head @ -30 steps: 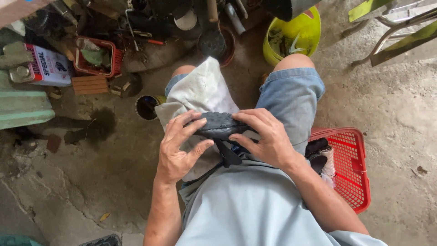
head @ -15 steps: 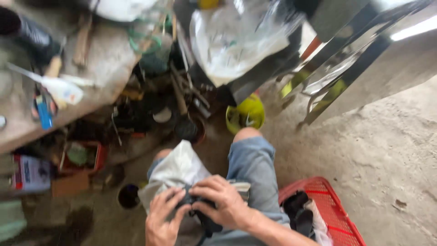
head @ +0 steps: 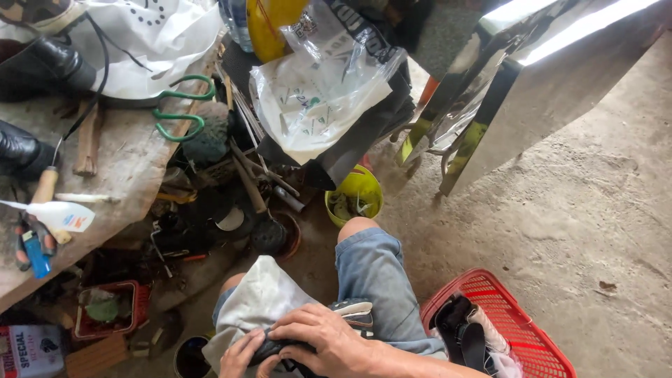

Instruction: Applying adhesive to a detached sneaker sole and pressing it back onto the shoe upper to repair it.

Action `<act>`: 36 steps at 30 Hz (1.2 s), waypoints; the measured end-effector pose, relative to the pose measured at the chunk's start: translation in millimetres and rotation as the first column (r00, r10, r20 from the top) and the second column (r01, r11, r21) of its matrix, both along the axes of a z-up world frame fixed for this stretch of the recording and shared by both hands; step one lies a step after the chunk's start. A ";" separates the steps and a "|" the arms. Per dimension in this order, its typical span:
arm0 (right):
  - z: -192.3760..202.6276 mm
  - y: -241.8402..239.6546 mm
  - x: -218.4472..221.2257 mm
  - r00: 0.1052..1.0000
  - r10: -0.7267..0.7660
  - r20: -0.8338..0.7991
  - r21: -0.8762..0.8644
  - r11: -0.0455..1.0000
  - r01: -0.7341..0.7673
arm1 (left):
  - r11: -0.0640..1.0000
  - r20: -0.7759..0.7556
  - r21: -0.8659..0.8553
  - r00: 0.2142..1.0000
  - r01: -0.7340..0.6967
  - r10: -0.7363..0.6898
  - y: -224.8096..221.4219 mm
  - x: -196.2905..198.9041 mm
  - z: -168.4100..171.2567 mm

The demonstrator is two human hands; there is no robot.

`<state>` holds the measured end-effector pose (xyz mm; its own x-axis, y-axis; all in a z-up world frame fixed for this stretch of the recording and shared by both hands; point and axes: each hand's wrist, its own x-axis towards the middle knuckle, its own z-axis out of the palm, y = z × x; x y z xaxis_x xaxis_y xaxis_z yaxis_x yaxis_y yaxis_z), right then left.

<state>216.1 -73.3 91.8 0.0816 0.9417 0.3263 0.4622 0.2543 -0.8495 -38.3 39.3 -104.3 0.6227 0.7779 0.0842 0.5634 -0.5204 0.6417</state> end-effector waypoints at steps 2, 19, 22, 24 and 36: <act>-0.2 2.2 0.2 1.000 -0.003 0.009 0.001 1.000 0.003 | 0.999 0.027 0.041 1.000 0.016 -0.017 -4.8 1.6 13.7; -3.2 11.0 -5.6 0.988 0.028 0.154 -0.032 0.999 -0.023 | 0.996 0.482 -0.068 0.872 -0.056 0.082 -19.6 30.0 65.8; -6.1 10.7 -9.5 0.989 -0.010 0.148 -0.009 1.000 0.011 | 1.000 0.436 0.010 0.900 -0.019 0.012 -11.3 17.3 45.4; -4.6 10.2 -9.6 0.993 -0.046 0.108 0.017 0.999 0.045 | 1.000 0.364 0.019 0.931 -0.010 0.002 -6.7 9.8 32.6; -2.2 17.3 -11.0 0.985 0.041 0.168 -0.013 0.999 -0.039 | 0.984 0.580 -0.154 0.798 -0.087 0.161 -24.9 42.5 71.2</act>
<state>205.1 -56.0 89.6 -0.0115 0.9464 0.3227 0.5884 0.2674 -0.7631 4.2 14.4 -33.1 0.3793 0.8721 0.3090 0.1129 -0.3751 0.9201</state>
